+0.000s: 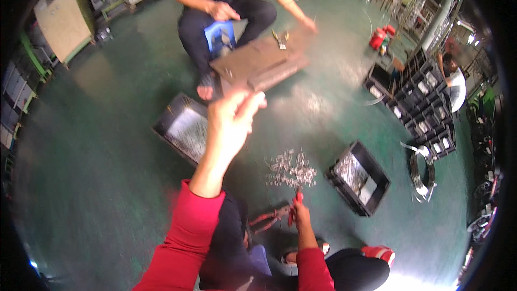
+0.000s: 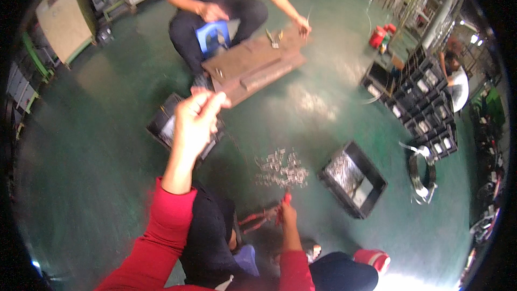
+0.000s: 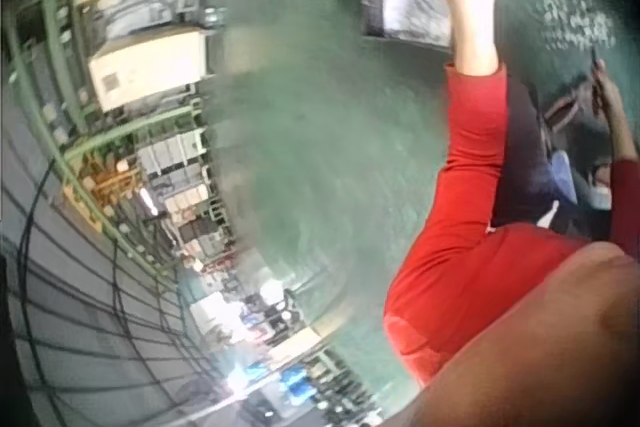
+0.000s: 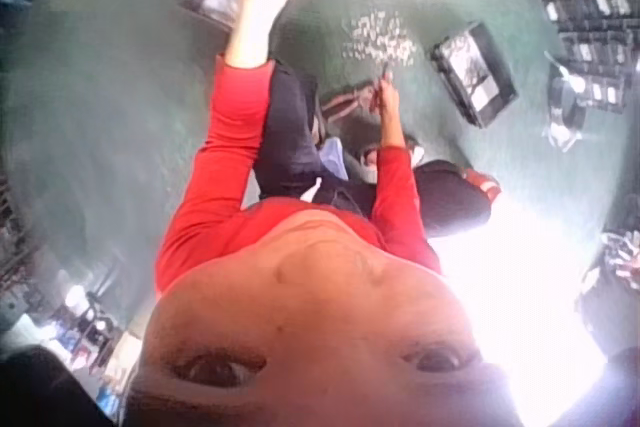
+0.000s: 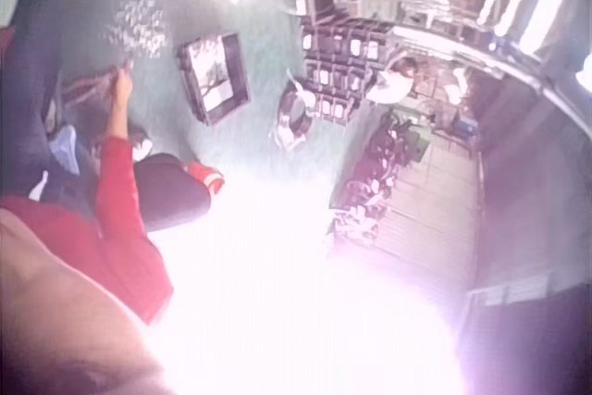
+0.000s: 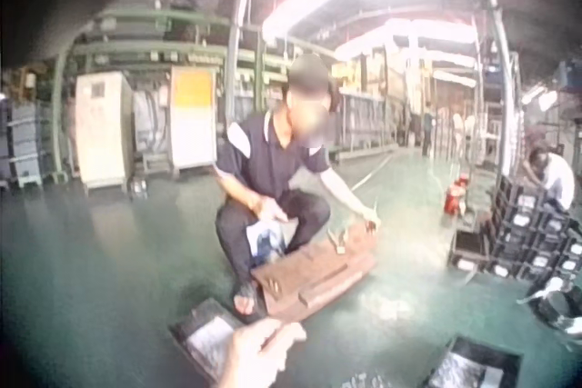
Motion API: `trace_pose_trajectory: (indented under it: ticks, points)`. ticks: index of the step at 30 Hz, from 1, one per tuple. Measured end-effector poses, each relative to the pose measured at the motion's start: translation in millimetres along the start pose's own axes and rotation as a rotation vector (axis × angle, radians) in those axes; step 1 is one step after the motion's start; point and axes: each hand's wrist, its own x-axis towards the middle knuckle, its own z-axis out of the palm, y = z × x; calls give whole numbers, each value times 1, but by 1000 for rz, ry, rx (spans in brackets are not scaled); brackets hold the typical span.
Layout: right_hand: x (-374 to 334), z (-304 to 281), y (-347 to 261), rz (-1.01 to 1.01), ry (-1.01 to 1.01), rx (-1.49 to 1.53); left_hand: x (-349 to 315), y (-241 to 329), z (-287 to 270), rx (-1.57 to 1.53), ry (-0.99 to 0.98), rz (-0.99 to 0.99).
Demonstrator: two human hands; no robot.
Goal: The person sits on the floor and uses pliers to bend small metal wire pieces into hooks, placing the finished pieces into a nearby black bin. The person repeatedly picks up wire segments, bends them, and deposits them into the bin.
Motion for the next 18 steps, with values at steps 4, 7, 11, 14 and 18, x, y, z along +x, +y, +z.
trace_pose_trajectory:
  ticks: [4,7,11,14,18]
  points:
    - [-4,-25,46,-27,158,174,-4,-4,3,-4,8,-89]
    - [2,-42,74,2,276,-39,-10,-23,12,139,-28,50]
    - [-4,-47,90,-50,438,-388,-14,-48,22,480,-190,471]
    - [-26,-47,93,-75,538,-652,-26,-55,24,746,-684,231]
    - [-47,-43,88,-62,599,-628,-35,-50,32,838,-1001,-10]
